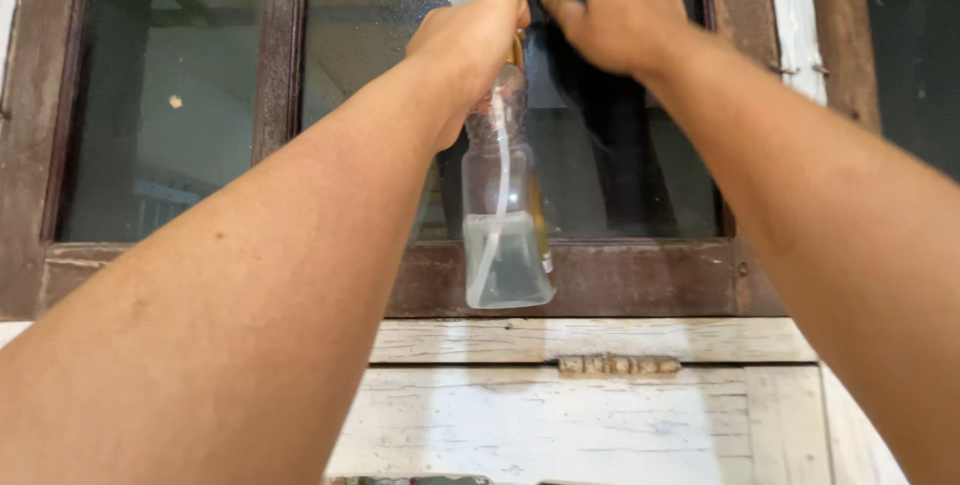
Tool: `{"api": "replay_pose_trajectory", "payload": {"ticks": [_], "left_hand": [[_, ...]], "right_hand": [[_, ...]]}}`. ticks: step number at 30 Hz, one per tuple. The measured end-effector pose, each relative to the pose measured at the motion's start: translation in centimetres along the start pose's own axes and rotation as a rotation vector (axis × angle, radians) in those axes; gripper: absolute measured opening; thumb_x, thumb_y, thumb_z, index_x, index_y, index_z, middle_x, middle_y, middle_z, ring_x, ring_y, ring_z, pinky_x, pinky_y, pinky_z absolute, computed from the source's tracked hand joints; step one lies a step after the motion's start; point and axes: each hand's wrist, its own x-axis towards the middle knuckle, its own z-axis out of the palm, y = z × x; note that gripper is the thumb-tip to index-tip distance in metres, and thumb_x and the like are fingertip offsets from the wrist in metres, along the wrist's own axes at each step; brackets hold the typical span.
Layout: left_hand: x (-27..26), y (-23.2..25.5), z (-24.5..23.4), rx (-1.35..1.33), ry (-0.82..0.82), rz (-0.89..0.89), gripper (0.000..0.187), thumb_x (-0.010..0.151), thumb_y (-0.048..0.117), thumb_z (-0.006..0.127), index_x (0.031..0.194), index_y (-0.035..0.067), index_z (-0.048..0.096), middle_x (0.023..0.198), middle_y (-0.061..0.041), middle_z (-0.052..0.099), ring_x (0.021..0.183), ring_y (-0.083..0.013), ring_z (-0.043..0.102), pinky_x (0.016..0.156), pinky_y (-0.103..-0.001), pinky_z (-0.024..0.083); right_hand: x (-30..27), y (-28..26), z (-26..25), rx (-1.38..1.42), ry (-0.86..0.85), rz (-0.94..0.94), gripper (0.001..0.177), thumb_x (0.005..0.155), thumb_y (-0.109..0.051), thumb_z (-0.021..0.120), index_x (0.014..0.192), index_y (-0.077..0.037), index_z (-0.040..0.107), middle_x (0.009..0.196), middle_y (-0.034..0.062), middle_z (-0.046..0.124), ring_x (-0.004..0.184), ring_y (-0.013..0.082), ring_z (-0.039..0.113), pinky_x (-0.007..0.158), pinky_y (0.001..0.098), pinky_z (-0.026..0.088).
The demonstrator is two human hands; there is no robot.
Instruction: The person sprays a window with a spray bottle and wipes it with a cloth. They continue cleaning multiple window panes and the wooden frame, then move to clean a white wooden door with glass panels.
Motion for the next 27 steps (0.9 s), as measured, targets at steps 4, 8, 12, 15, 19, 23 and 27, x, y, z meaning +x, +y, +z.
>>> {"api": "replay_pose_trajectory", "payload": {"ticks": [4, 8, 12, 15, 19, 23, 27], "left_hand": [[-1.8, -0.5, -0.6, -0.016, -0.023, 0.007, 0.04, 0.07, 0.037, 0.062, 0.091, 0.004, 0.072, 0.085, -0.01, 0.073, 0.064, -0.0207, 0.068, 0.062, -0.039, 0.052], [-5.0, -1.4, -0.5, 0.03, 0.023, 0.004, 0.04, 0.07, 0.038, 0.063, 0.091, 0.004, 0.072, 0.087, -0.01, 0.074, 0.066, -0.0207, 0.069, 0.063, -0.038, 0.054], [-7.8, -2.8, -0.3, 0.039, -0.029, -0.028, 0.042, 0.072, 0.039, 0.062, 0.089, 0.003, 0.075, 0.088, -0.011, 0.076, 0.069, -0.0219, 0.07, 0.062, -0.039, 0.053], [-8.2, -3.1, 0.0, 0.033, -0.025, -0.036, 0.042, 0.07, 0.039, 0.063, 0.089, 0.003, 0.076, 0.088, -0.01, 0.077, 0.071, -0.021, 0.073, 0.062, -0.038, 0.056], [-6.9, -1.4, -0.1, 0.115, -0.003, -0.034, 0.045, 0.072, 0.042, 0.063, 0.087, 0.001, 0.076, 0.086, -0.01, 0.077, 0.072, -0.0212, 0.073, 0.063, -0.037, 0.057], [-6.5, 0.0, -0.3, 0.128, 0.01, -0.015, 0.044, 0.071, 0.042, 0.063, 0.087, 0.003, 0.075, 0.085, -0.01, 0.077, 0.071, -0.0234, 0.071, 0.062, -0.04, 0.053], [-6.8, -0.4, -0.3, 0.117, 0.04, 0.028, 0.045, 0.069, 0.042, 0.063, 0.089, 0.003, 0.075, 0.088, -0.01, 0.077, 0.071, -0.0216, 0.073, 0.062, -0.039, 0.055]], "right_hand": [[-4.4, -4.3, -3.4, 0.084, -0.051, -0.027, 0.038, 0.091, -0.022, 0.074, 0.128, -0.018, 0.067, 0.13, 0.0137, 0.057, 0.116, 0.0399, 0.05, 0.089, 0.0536, 0.041], [-9.0, -8.7, -6.5, 0.092, -0.136, -0.027, 0.039, 0.086, -0.02, 0.074, 0.125, -0.018, 0.068, 0.128, 0.0127, 0.055, 0.112, 0.0395, 0.048, 0.087, 0.0522, 0.041], [-13.4, -11.5, -9.2, 0.095, -0.225, -0.073, 0.039, 0.084, -0.019, 0.074, 0.122, -0.018, 0.067, 0.128, 0.0126, 0.055, 0.111, 0.0379, 0.047, 0.087, 0.0504, 0.039], [-13.0, -10.9, -9.0, 0.1, -0.255, -0.11, 0.042, 0.081, -0.018, 0.074, 0.123, -0.017, 0.066, 0.13, 0.0126, 0.055, 0.113, 0.0366, 0.048, 0.089, 0.0493, 0.037], [-8.7, -6.7, -6.8, -0.034, -0.153, -0.044, 0.046, 0.082, -0.015, 0.076, 0.126, -0.02, 0.068, 0.126, 0.0149, 0.055, 0.114, 0.0389, 0.047, 0.089, 0.051, 0.036], [-5.7, -5.7, -5.3, -0.017, -0.106, 0.145, 0.035, 0.087, -0.015, 0.074, 0.12, -0.022, 0.07, 0.127, 0.0149, 0.055, 0.114, 0.0393, 0.047, 0.086, 0.052, 0.037], [-9.5, -9.3, -6.7, 0.049, -0.187, 0.028, 0.039, 0.082, -0.016, 0.075, 0.12, -0.014, 0.067, 0.127, 0.0173, 0.054, 0.113, 0.0396, 0.048, 0.087, 0.0506, 0.04]]}}
